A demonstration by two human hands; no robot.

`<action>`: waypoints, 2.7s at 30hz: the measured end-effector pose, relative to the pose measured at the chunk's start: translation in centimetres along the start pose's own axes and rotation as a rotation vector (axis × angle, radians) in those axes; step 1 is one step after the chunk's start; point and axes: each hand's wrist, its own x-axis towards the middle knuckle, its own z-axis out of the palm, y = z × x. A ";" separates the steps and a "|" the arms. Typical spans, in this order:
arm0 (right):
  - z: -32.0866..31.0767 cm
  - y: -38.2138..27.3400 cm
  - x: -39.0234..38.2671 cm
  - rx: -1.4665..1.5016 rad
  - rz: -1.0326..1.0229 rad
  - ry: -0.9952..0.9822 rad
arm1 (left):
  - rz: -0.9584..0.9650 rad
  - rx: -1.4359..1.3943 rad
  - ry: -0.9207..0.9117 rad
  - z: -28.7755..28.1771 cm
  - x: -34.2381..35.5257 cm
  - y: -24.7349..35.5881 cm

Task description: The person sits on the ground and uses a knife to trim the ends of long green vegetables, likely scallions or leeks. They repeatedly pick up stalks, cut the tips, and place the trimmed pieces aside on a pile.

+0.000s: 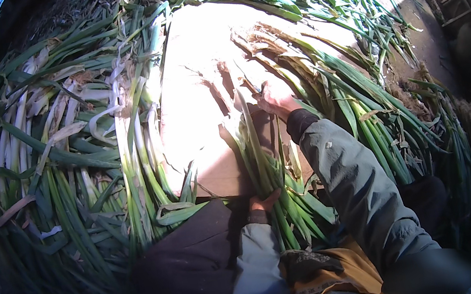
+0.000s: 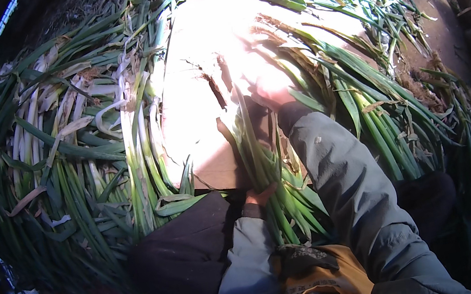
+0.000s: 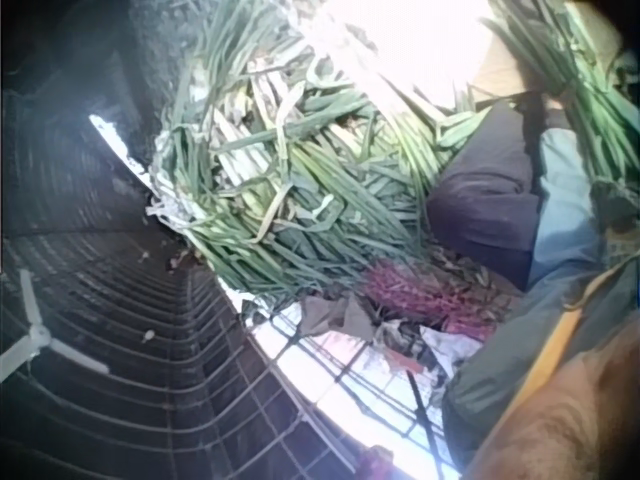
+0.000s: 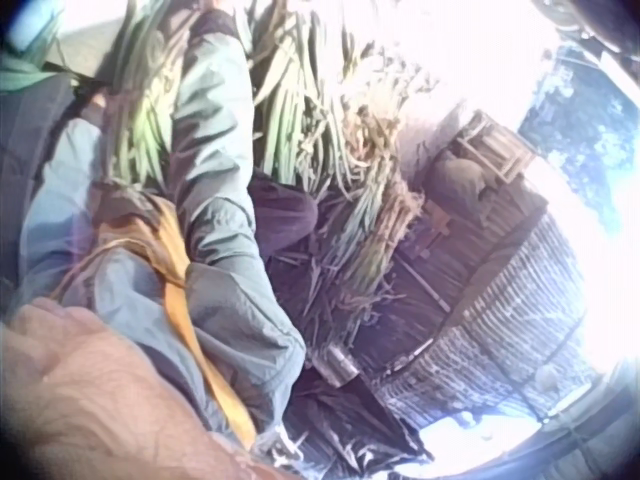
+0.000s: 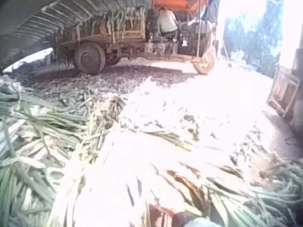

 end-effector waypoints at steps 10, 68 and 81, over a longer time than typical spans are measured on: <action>-8.2 -7.6 -1.9 0.576 0.471 -0.337 | -0.151 0.307 0.229 -0.6 -1.3 0.3; -7.5 -7.5 0.1 0.192 0.286 -0.381 | 0.069 -0.190 -0.063 1.9 -2.9 1.5; -17.3 -11.0 -15.2 0.523 0.519 -0.593 | 0.008 -0.101 -0.278 1.9 -0.2 -1.2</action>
